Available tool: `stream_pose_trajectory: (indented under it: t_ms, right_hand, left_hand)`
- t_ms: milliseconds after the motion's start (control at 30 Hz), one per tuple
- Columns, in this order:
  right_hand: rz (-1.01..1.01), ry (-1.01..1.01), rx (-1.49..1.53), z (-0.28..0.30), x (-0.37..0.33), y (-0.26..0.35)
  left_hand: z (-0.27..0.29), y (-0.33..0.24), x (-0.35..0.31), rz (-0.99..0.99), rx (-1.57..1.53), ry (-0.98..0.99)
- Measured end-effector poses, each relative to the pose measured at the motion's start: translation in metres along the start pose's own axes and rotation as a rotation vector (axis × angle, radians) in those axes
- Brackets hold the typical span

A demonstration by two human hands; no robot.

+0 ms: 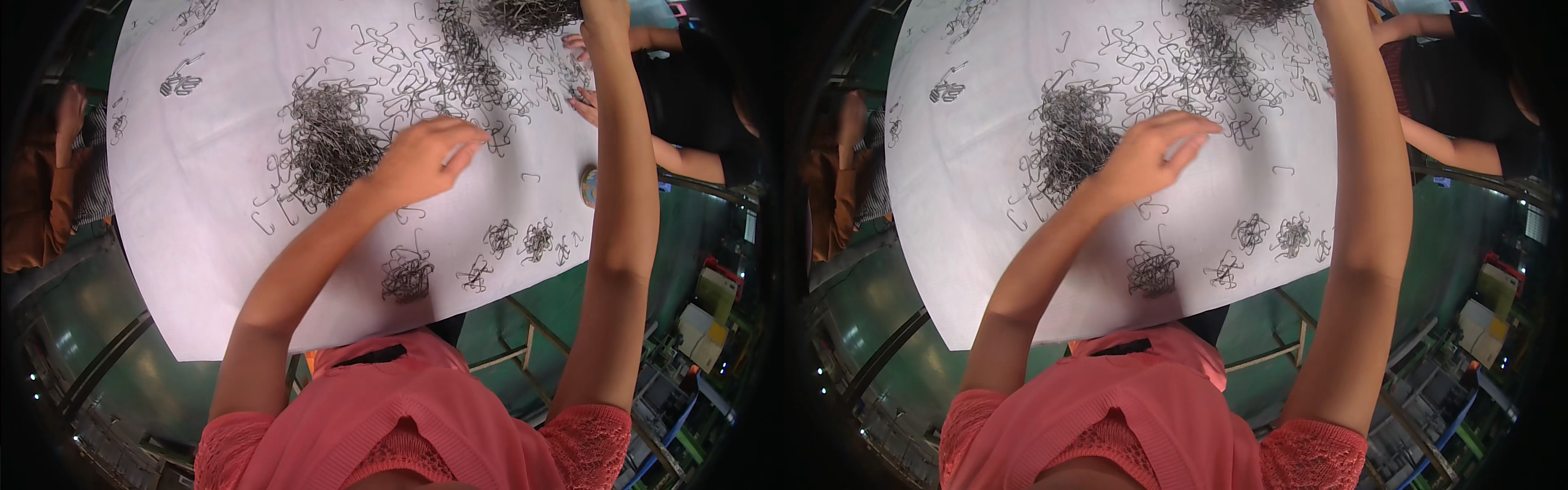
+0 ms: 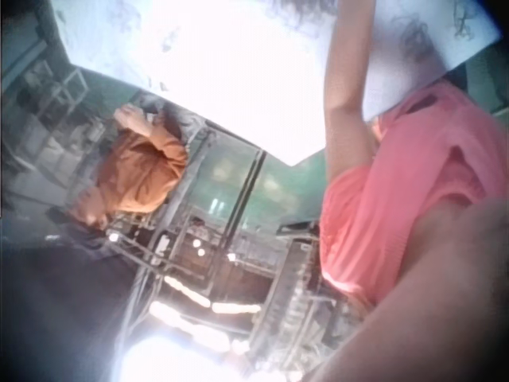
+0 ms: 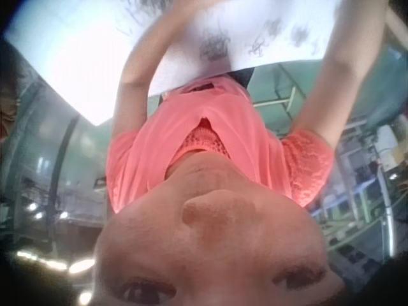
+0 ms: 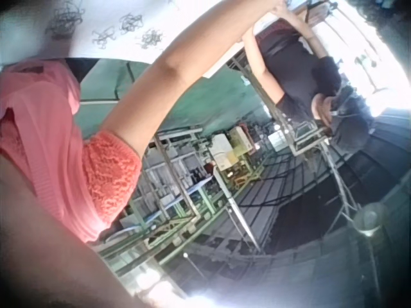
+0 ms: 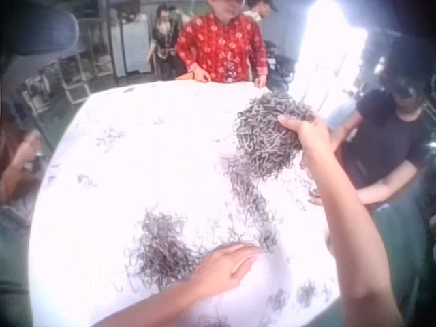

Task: The person gathers and organizes a large pile of metal paperclips on a white sheet of paper. They use both hands to scoop up the clips and arrange them into smaller, distinct piles. Other people are visible at the table, also handling paperclips.

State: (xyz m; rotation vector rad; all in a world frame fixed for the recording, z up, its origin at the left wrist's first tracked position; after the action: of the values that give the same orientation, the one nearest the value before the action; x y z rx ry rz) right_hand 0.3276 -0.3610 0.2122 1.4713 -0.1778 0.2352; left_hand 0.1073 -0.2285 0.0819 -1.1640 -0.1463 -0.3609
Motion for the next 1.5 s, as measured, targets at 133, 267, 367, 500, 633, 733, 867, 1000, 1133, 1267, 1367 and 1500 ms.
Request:
stream_pose_trajectory:
  t_ms: [133, 267, 367, 500, 633, 733, 867, 1000, 1133, 1267, 1367, 1500]
  right_hand:
    - [0.094, -0.023, -0.138, 0.011, 0.013, 0.000]
    - [0.011, 0.044, -0.169, 0.027, 0.037, -0.003]
    - [0.067, 0.034, -0.283, 0.025, 0.051, -0.011]
    - [0.331, 0.088, -0.623, 0.043, 0.086, -0.064]
    - [0.272, 0.209, -1.350, 0.083, 0.122, -0.154]
    - [0.333, 0.067, -1.480, 0.038, 0.086, -0.130]
    - [0.641, -0.053, -1.215, -0.017, 0.049, -0.113]
    - [0.204, 0.187, -0.938, -0.055, 0.045, -0.156]
    - [-0.060, 0.168, -1.108, -0.073, 0.057, -0.187]
    - [-0.176, 0.159, -1.269, -0.099, 0.055, -0.178]
    - [-0.181, 0.149, -1.352, -0.112, 0.052, -0.174]
    - [-0.170, 0.140, -1.381, -0.117, 0.047, -0.168]
  left_hand:
    - [0.064, 0.010, 0.004, 0.085, 0.049, -0.207]
    - [0.138, 0.078, 0.002, 0.090, 0.456, -0.494]
    - [0.171, 0.132, -0.015, 0.120, 0.696, -0.531]
    - [0.160, 0.164, -0.021, 0.145, 0.940, -0.546]
    - [0.153, 0.156, -0.013, 0.214, 0.944, -0.484]
    - [0.157, 0.153, -0.019, 0.263, 0.991, -0.466]
    - [0.157, 0.151, -0.019, 0.287, 1.008, -0.468]
    - [0.154, 0.152, -0.015, 0.279, 0.991, -0.466]
    - [0.155, 0.153, -0.015, 0.261, 0.976, -0.475]
    - [0.155, 0.148, -0.016, 0.286, 0.989, -0.470]
    - [0.154, 0.147, -0.016, 0.286, 0.976, -0.475]
    - [0.155, 0.149, -0.016, 0.296, 0.985, -0.479]
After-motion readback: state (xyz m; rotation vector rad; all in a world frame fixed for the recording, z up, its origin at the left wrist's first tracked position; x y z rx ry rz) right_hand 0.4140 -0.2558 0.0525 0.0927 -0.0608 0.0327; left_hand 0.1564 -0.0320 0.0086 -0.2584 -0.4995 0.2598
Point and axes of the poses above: each hand's wrist, its own x-axis towards the middle knuckle, its own z-axis out of the back of the hand, y = z × x, the point moved 1 cm from there along x, towards the middle knuckle, and after that the axes turned 3 degrees about -x, right-handed, at the moved point
